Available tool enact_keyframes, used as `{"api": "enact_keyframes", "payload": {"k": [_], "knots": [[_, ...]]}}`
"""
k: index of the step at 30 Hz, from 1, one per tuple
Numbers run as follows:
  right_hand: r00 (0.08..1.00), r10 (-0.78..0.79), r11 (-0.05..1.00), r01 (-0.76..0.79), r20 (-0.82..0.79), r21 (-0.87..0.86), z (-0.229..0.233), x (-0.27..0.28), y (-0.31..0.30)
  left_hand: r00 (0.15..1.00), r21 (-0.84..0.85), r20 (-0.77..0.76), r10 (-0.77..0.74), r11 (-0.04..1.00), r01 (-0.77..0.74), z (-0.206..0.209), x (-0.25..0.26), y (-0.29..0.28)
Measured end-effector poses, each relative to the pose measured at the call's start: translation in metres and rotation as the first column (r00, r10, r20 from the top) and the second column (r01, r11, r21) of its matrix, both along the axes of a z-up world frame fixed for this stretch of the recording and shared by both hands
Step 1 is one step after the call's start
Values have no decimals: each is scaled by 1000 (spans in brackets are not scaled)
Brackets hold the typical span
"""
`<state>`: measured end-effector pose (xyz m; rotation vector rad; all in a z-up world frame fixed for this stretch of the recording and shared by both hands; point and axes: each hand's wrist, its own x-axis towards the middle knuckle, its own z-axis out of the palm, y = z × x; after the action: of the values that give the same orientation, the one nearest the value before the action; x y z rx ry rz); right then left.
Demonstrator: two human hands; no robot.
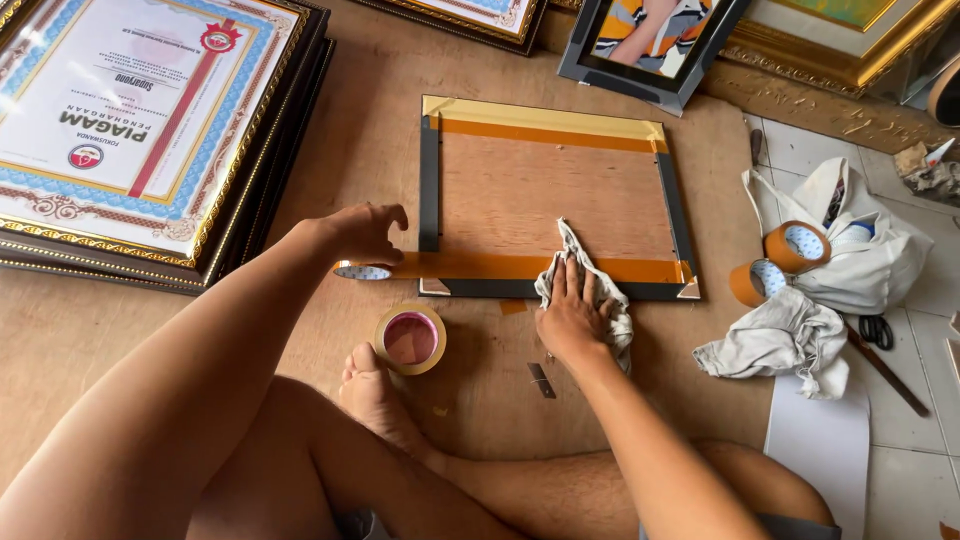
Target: Applying double-sided tape to a frame backing and pressing it down with a cloth
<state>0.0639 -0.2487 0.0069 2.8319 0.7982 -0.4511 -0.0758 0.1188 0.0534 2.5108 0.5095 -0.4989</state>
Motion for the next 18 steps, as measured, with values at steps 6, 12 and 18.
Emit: {"api": "enact_keyframes", "payload": {"k": [6, 12, 18], "knots": [[1000, 11, 1000, -11, -6, -5, -2, -1, -3, 995, 9, -65, -82, 996, 83, 14, 8, -5], [999, 32, 999, -32, 13, -5, -3, 4, -5, 985, -281, 172, -20, 957, 68, 83, 1, 7], [999, -31, 999, 31, 6, 36, 13, 2, -14, 847, -583, 463, 261, 809, 70, 81, -19, -7]]}}
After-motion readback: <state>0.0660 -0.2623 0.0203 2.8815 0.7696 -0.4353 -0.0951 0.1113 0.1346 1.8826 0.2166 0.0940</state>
